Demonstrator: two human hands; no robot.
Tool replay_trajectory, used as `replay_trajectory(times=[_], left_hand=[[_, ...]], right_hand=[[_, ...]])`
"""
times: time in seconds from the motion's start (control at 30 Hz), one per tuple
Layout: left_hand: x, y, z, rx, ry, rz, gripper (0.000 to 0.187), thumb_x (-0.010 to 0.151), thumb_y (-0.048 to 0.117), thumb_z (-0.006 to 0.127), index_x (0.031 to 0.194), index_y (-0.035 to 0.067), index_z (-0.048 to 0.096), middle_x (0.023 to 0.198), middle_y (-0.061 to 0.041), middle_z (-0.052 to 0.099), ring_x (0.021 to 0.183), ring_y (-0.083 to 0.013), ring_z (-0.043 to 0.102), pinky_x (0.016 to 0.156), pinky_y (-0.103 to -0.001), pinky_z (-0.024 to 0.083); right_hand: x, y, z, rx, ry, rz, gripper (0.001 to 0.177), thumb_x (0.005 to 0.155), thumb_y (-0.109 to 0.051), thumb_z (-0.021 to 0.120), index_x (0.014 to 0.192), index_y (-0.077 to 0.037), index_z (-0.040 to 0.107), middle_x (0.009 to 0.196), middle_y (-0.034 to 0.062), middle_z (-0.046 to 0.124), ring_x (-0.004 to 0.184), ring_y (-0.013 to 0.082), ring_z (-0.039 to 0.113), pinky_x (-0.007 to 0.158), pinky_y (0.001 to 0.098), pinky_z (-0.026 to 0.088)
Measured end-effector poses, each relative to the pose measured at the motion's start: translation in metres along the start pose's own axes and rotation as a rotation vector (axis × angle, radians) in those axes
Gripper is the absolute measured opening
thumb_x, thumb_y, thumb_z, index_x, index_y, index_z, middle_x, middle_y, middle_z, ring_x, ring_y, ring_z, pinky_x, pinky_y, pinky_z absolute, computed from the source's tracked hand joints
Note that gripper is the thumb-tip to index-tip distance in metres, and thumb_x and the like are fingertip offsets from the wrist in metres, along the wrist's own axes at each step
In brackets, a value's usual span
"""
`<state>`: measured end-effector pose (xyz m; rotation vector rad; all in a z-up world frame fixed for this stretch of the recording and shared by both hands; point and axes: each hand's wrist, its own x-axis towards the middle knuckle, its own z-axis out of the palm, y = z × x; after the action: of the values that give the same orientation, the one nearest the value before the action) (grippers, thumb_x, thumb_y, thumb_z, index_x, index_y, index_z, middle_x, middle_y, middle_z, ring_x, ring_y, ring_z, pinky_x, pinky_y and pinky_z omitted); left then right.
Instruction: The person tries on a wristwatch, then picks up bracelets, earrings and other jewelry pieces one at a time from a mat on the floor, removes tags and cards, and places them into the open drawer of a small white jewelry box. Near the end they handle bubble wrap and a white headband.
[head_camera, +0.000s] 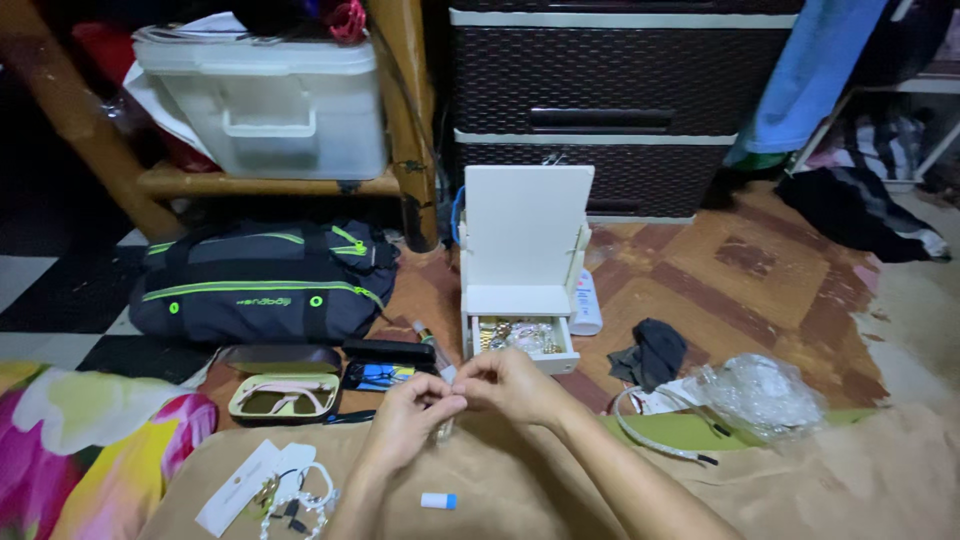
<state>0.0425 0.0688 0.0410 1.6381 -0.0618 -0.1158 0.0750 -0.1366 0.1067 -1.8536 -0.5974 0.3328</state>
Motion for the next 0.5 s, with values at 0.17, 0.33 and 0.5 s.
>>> replay_trajectory(times=[0.17,0.33,0.5], left_hand=[[0.000,0.019,0.029,-0.014,0.148,0.082,0.054,0.066,0.005,0.088,0.114,0.011,0.063,0.094,0.001,0.065,0.082,-0.0070,0.064,0.073,-0.025,0.055],[-0.001,0.006,0.064,-0.030,-0.014,0.229,0.033,0.079,0.012,0.080,0.111,0.004,0.073,0.101,0.001,0.075,0.090,-0.0066,0.067,0.081,-0.024,0.053],[-0.001,-0.019,0.081,0.242,0.039,-0.068,0.024,0.090,0.025,0.079,0.090,0.001,0.079,0.068,-0.006,0.067,0.061,-0.0115,0.051,0.057,-0.033,0.044]], right_hand=[[-0.011,0.006,-0.021,0.167,-0.028,0.198,0.016,0.096,-0.017,0.068,0.089,-0.003,0.072,0.071,-0.0012,0.064,0.057,0.0069,0.053,0.050,0.0245,0.042],[-0.023,0.036,-0.029,0.038,-0.058,0.112,0.016,0.099,-0.015,0.066,0.088,-0.003,0.069,0.069,-0.0053,0.058,0.059,0.0045,0.049,0.051,0.0226,0.040],[-0.041,0.068,-0.025,0.154,0.214,0.176,0.016,0.089,-0.017,0.076,0.097,-0.004,0.072,0.077,-0.0018,0.069,0.069,0.0052,0.062,0.063,0.0229,0.050]])
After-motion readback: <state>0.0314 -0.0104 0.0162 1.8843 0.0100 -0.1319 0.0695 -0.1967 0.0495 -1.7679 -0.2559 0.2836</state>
